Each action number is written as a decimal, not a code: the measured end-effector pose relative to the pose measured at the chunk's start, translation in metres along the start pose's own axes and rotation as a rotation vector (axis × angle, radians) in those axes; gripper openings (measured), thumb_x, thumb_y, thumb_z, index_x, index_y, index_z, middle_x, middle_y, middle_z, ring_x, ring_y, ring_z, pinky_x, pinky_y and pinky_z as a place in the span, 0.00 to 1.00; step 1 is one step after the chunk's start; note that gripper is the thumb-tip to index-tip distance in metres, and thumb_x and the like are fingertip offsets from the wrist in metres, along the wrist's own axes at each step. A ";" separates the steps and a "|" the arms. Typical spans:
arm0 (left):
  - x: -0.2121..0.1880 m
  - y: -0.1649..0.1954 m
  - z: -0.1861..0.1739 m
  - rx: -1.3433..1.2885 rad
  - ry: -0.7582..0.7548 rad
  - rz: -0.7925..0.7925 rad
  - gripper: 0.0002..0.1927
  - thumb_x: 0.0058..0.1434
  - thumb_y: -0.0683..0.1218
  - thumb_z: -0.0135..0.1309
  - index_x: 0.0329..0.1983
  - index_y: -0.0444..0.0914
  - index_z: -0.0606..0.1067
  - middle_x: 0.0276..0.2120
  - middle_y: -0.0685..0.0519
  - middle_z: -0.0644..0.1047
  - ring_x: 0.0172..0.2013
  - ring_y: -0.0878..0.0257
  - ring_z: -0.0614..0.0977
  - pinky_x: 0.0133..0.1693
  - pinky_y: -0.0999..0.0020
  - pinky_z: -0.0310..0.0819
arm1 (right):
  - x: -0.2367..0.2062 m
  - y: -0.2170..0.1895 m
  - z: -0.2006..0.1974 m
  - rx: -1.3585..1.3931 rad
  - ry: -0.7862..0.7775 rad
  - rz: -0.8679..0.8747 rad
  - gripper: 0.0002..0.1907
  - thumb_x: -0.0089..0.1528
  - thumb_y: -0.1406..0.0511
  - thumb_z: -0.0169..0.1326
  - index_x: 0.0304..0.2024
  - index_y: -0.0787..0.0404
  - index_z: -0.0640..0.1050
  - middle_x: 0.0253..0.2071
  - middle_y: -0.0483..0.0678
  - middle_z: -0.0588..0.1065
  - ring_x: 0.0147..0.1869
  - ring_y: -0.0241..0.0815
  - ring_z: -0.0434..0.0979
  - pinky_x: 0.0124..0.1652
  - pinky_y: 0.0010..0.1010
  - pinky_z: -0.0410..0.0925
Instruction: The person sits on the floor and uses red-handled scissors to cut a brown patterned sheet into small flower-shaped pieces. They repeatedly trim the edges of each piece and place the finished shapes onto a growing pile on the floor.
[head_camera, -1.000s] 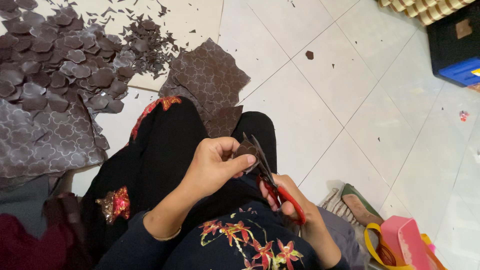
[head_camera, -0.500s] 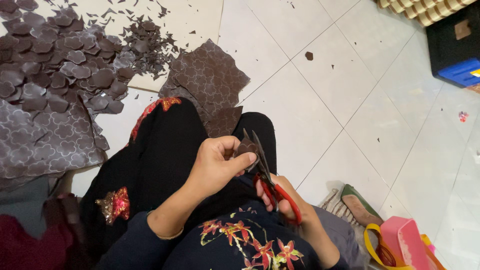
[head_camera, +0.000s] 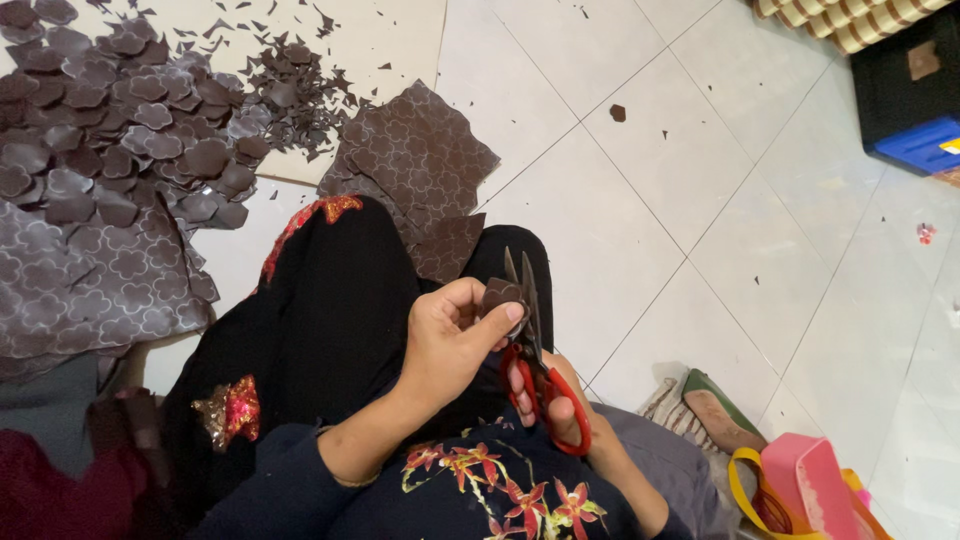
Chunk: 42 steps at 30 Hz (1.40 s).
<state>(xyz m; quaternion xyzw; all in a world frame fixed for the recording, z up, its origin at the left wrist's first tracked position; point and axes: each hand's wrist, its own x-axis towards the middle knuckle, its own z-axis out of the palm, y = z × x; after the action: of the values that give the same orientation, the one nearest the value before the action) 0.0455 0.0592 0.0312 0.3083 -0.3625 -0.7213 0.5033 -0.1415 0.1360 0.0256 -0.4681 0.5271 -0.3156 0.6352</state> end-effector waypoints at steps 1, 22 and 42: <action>0.000 0.000 0.000 -0.002 -0.003 0.001 0.07 0.63 0.41 0.61 0.30 0.35 0.77 0.23 0.57 0.78 0.24 0.75 0.76 0.27 0.80 0.69 | -0.001 0.001 0.000 -0.009 -0.002 -0.003 0.56 0.35 0.19 0.48 0.32 0.61 0.69 0.22 0.40 0.66 0.22 0.30 0.66 0.24 0.20 0.62; 0.006 0.005 -0.014 0.040 -0.110 0.008 0.07 0.62 0.39 0.62 0.32 0.35 0.75 0.27 0.57 0.78 0.28 0.76 0.76 0.30 0.80 0.70 | -0.014 -0.009 -0.014 0.060 0.018 -0.011 0.54 0.48 0.24 0.48 0.46 0.67 0.72 0.31 0.44 0.66 0.33 0.33 0.66 0.35 0.24 0.62; 0.004 0.009 -0.018 0.122 -0.056 -0.038 0.04 0.60 0.39 0.60 0.36 0.32 0.80 0.28 0.57 0.81 0.29 0.75 0.78 0.32 0.80 0.73 | 0.002 -0.024 -0.008 -0.233 -0.002 -0.002 0.65 0.33 0.17 0.47 0.46 0.64 0.73 0.28 0.41 0.64 0.32 0.32 0.66 0.33 0.24 0.62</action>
<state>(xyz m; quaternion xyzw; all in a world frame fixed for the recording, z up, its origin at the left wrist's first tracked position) 0.0630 0.0492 0.0286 0.3249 -0.4141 -0.7155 0.4594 -0.1462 0.1233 0.0470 -0.5397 0.5590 -0.2524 0.5766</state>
